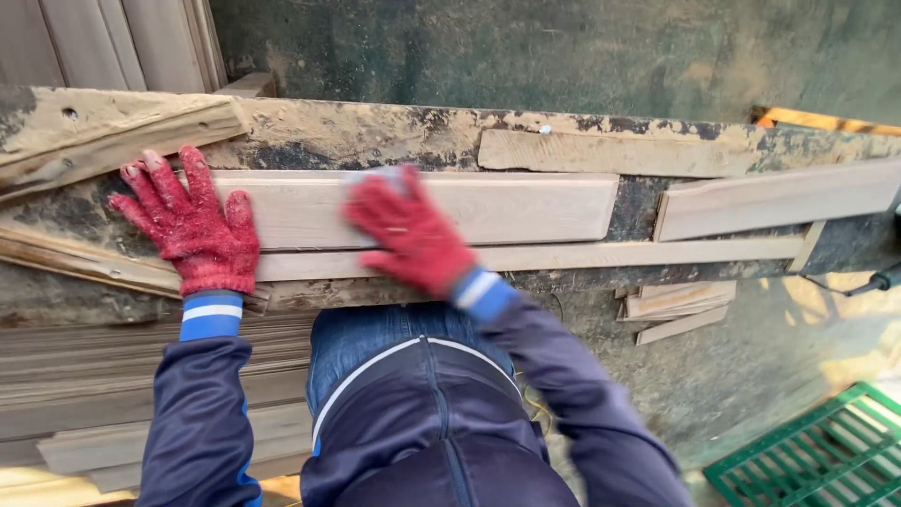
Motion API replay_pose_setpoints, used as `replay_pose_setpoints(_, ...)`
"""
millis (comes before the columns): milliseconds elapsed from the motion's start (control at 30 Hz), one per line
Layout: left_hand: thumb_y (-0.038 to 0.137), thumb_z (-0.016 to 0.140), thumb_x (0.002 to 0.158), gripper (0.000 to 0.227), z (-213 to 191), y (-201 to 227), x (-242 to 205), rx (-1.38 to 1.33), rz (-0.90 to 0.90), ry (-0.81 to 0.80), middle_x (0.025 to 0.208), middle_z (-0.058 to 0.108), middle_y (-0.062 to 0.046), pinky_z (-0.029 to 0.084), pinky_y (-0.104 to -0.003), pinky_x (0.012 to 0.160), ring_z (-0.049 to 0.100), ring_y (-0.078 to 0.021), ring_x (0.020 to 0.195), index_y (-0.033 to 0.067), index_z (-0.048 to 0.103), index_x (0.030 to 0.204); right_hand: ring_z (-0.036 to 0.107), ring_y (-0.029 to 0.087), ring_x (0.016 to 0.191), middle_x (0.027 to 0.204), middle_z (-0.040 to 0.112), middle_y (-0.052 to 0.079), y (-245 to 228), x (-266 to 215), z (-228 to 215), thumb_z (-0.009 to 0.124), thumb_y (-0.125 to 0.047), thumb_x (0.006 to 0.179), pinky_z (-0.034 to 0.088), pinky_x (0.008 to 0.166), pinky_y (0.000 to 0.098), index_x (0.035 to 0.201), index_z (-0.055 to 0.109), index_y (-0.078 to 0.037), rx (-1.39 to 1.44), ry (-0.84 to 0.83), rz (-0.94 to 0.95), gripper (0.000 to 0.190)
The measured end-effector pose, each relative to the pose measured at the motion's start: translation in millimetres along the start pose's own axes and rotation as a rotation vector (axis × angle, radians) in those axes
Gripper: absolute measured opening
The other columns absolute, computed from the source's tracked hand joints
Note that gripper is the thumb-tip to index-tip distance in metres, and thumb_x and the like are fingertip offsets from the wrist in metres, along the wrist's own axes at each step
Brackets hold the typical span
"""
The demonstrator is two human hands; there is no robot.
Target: Hand sanding wood planks using sandpaper at a workbench.
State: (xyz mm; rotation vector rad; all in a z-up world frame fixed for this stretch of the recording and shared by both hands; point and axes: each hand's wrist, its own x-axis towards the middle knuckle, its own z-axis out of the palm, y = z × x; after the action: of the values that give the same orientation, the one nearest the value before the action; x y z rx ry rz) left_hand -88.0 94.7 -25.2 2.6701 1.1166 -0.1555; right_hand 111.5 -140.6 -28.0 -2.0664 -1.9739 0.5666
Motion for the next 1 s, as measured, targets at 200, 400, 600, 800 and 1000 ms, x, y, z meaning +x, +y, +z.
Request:
replay_pose_setpoints(200, 0.027, 0.072, 0.110, 0.075, 0, 1, -3, -0.029, 0.028, 0.046, 0.167, 0.009, -0.029, 0.004, -0.082, 0.119, 0.003, -0.0581, 0.150, -0.0009, 0.035, 0.169, 0.043, 0.041, 0.137, 0.144, 0.051, 0.016, 129, -167, -85, 0.065, -0.045, 0.085, 0.019, 0.122, 0.0684, 0.129, 0.059, -0.007, -0.102, -0.047, 0.081, 0.058)
replay_pose_setpoints(400, 0.038, 0.069, 0.117, 0.074, 17, -9, -4, 0.001, -0.013, 0.048, 0.170, 0.003, -0.020, 0.002, -0.076, 0.127, 0.001, -0.0525, 0.156, 0.0128, 0.030, 0.174, 0.045, 0.046, 0.136, 0.142, 0.054, 0.021, 114, -86, -61, 0.053, -0.060, 0.096, 0.016, 0.123, 0.0676, 0.133, 0.062, -0.006, -0.006, -0.051, -0.140, 0.067)
replay_pose_setpoints(600, 0.019, 0.063, 0.112, 0.066, -4, 3, 0, -0.113, -0.003, 0.054, 0.166, 0.014, -0.033, 0.003, -0.079, 0.119, 0.009, -0.0607, 0.150, -0.0056, 0.035, 0.166, 0.031, 0.037, 0.154, 0.165, 0.037, 0.013, -3, 90, -18, 0.018, -0.078, 0.098, 0.010, 0.129, 0.0603, 0.159, 0.039, -0.016, 0.024, -0.039, -0.357, 0.090)
replay_pose_setpoints(800, 0.023, 0.064, 0.117, 0.066, 6, -5, -5, -0.112, -0.002, 0.058, 0.169, 0.007, -0.026, 0.002, -0.077, 0.123, 0.004, -0.0550, 0.154, 0.0009, 0.033, 0.172, 0.046, 0.040, 0.140, 0.148, 0.052, 0.020, 59, 0, -63, 0.029, -0.066, 0.103, 0.018, 0.126, 0.0611, 0.145, 0.052, -0.008, 0.052, -0.037, -0.294, 0.076)
replay_pose_setpoints(1000, 0.018, 0.066, 0.117, 0.064, -1, 0, 2, -0.130, 0.001, 0.040, 0.166, 0.008, -0.031, 0.002, -0.081, 0.118, 0.005, -0.0599, 0.150, -0.0063, 0.042, 0.171, 0.037, 0.046, 0.141, 0.145, 0.047, 0.023, 108, -118, -58, 0.048, -0.060, 0.095, 0.011, 0.125, 0.0682, 0.135, 0.052, -0.001, -0.055, -0.123, -0.008, 0.072)
